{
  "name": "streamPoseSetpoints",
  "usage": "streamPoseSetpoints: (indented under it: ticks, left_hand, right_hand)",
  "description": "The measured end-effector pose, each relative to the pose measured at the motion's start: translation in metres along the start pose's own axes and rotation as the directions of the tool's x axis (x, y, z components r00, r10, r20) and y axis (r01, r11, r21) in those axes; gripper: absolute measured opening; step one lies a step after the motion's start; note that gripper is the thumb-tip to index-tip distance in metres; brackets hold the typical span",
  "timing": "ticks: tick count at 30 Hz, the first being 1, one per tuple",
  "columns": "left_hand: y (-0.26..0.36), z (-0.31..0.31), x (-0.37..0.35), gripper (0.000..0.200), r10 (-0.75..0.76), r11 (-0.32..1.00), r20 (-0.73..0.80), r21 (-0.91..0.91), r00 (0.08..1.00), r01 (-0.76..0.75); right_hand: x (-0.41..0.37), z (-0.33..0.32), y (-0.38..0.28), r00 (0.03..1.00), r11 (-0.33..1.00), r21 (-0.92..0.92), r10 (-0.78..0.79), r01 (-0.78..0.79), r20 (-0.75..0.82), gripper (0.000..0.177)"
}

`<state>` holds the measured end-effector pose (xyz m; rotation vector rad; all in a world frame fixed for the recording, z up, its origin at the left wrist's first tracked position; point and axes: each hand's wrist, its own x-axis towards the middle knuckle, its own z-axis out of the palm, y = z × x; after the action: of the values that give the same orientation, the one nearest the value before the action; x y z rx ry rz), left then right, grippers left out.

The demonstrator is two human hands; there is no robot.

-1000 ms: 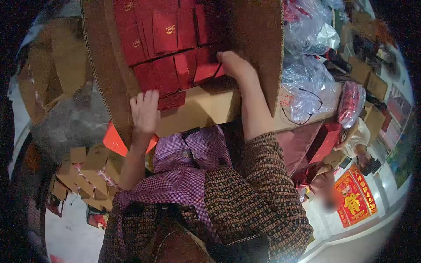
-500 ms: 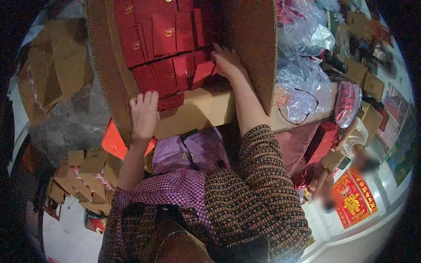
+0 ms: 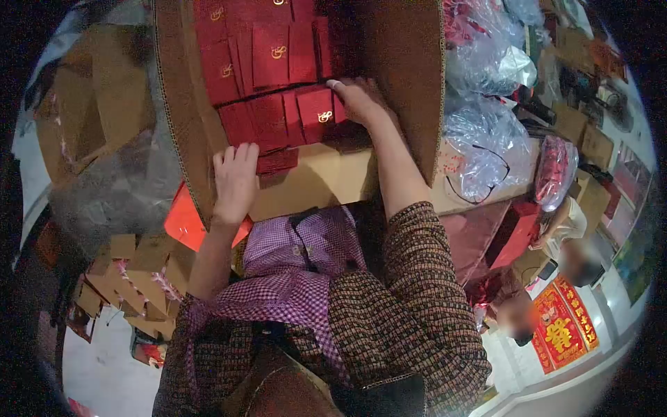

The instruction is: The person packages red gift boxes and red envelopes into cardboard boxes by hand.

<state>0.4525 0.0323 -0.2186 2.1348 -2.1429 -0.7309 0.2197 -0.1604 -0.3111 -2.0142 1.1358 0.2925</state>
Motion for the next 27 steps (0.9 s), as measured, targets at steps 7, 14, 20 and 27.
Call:
streamPoseSetpoints:
  ticks: [7, 14, 20, 27]
  left_hand:
    - [0.0, 0.0, 0.0, 0.047, 0.0, 1.0, -0.01, 0.009, 1.0, 0.0]
    - [0.001, 0.002, 0.0, 0.025, 0.041, 0.994, -0.087, 0.1, 0.995, -0.032]
    - [0.002, 0.002, 0.0, 0.026, 0.033, 0.995, -0.087, 0.095, 0.996, -0.025]
    - [0.003, -0.001, -0.001, 0.03, 0.035, 0.996, -0.061, 0.089, 0.997, -0.03]
  right_hand:
    - [-0.015, -0.008, -0.014, 0.993, 0.946, -0.314, -0.102, 0.08, -0.055, 0.06]
    - [-0.017, -0.02, -0.03, 0.999, 0.968, -0.247, -0.037, 0.045, 0.035, 0.058]
    - [-0.018, -0.02, -0.025, 0.989, 0.992, 0.013, -0.126, 0.126, 0.08, 0.045]
    - [-0.02, -0.055, -0.024, 0.998, 0.934, 0.356, -0.044, 0.029, 0.034, 0.03]
